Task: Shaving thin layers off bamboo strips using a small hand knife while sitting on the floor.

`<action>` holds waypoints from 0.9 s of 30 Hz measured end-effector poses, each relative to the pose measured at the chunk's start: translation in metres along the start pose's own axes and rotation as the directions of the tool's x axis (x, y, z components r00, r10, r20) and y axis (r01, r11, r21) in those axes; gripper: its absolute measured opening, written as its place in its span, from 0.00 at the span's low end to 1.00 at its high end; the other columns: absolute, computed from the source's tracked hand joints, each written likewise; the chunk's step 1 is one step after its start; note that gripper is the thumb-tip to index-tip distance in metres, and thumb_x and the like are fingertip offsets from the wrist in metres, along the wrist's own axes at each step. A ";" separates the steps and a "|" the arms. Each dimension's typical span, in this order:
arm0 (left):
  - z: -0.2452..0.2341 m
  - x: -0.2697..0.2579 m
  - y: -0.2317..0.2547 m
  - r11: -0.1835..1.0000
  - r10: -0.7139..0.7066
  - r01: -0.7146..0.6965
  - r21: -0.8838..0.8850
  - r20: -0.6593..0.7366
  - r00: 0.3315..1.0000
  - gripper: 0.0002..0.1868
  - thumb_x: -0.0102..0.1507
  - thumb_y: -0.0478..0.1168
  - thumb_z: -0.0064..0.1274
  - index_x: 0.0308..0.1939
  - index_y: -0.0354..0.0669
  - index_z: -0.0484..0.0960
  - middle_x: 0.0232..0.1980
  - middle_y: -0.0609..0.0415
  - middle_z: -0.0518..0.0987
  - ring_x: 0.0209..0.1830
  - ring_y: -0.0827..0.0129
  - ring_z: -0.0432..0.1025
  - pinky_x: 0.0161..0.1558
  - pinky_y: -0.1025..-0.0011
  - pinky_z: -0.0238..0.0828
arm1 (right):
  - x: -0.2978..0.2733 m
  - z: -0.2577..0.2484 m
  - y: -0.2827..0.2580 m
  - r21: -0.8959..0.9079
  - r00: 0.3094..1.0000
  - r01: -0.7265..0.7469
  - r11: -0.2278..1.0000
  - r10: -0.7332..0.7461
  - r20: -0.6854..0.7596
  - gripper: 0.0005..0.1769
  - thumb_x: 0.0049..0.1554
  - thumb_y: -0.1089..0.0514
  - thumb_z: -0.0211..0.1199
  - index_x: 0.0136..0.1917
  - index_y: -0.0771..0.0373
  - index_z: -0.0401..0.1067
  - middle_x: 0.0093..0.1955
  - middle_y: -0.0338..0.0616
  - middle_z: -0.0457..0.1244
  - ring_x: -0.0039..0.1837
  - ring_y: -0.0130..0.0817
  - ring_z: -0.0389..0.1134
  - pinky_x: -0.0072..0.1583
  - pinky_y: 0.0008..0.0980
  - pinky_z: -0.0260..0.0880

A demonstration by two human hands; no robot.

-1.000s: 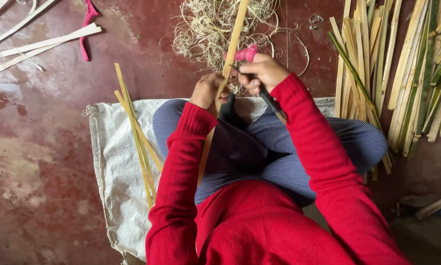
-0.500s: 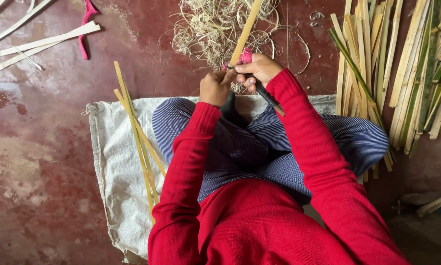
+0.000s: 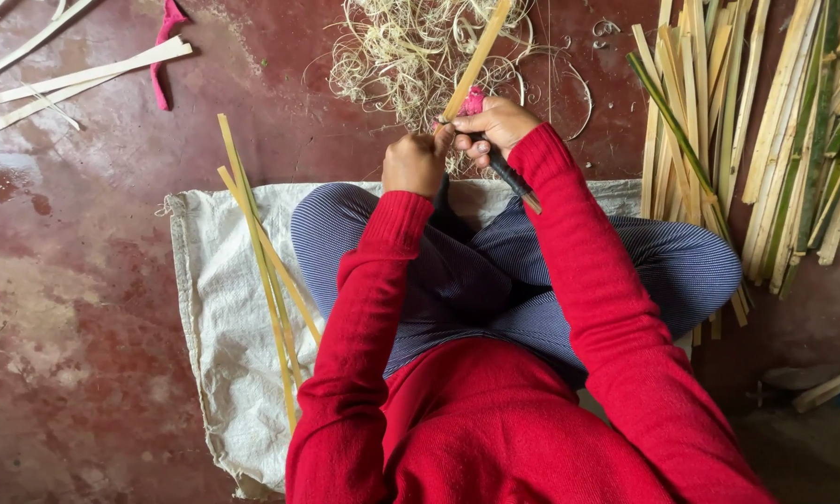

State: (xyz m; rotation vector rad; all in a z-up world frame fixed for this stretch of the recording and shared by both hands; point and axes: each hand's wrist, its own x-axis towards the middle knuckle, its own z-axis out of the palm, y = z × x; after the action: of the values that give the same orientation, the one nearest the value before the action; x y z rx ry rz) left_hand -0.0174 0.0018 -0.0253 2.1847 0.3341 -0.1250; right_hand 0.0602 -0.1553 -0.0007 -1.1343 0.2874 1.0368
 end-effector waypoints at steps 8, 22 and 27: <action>0.001 -0.011 -0.009 0.988 0.091 -0.081 0.128 -0.069 0.993 0.33 0.68 0.54 0.51 0.11 0.41 0.76 0.10 0.53 0.70 0.05 0.67 0.61 0.13 0.68 0.63 | 0.011 -0.035 -0.003 0.031 0.999 -0.032 0.999 0.032 -0.007 0.04 0.64 0.66 0.55 0.52 0.68 0.67 0.30 0.38 0.62 0.24 0.20 0.56 0.24 0.21 0.58; -0.014 -0.002 -0.035 0.357 -0.138 0.574 -0.737 0.566 0.813 0.22 0.68 0.32 0.45 0.64 0.19 0.69 0.38 0.40 0.77 0.25 0.63 0.76 0.26 0.75 0.79 | -0.012 -0.022 -0.006 0.137 0.998 0.047 0.989 -0.041 -0.045 0.05 0.65 0.68 0.49 0.52 0.61 0.64 0.30 0.37 0.59 0.24 0.21 0.53 0.24 0.21 0.54; -0.011 0.004 -0.035 0.281 -0.077 0.514 -0.810 0.515 0.854 0.12 0.63 0.30 0.44 0.46 0.23 0.77 0.24 0.50 0.66 0.19 0.70 0.64 0.18 0.77 0.61 | -0.017 0.014 0.013 0.084 0.997 0.005 0.996 -0.011 0.073 0.04 0.63 0.66 0.54 0.53 0.64 0.65 0.32 0.39 0.59 0.25 0.18 0.53 0.26 0.22 0.56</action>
State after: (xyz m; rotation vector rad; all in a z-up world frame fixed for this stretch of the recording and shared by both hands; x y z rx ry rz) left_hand -0.0241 0.0308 -0.0464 0.8293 0.4515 -0.4551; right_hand 0.0368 -0.1516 0.0091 -1.0189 0.2659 1.0477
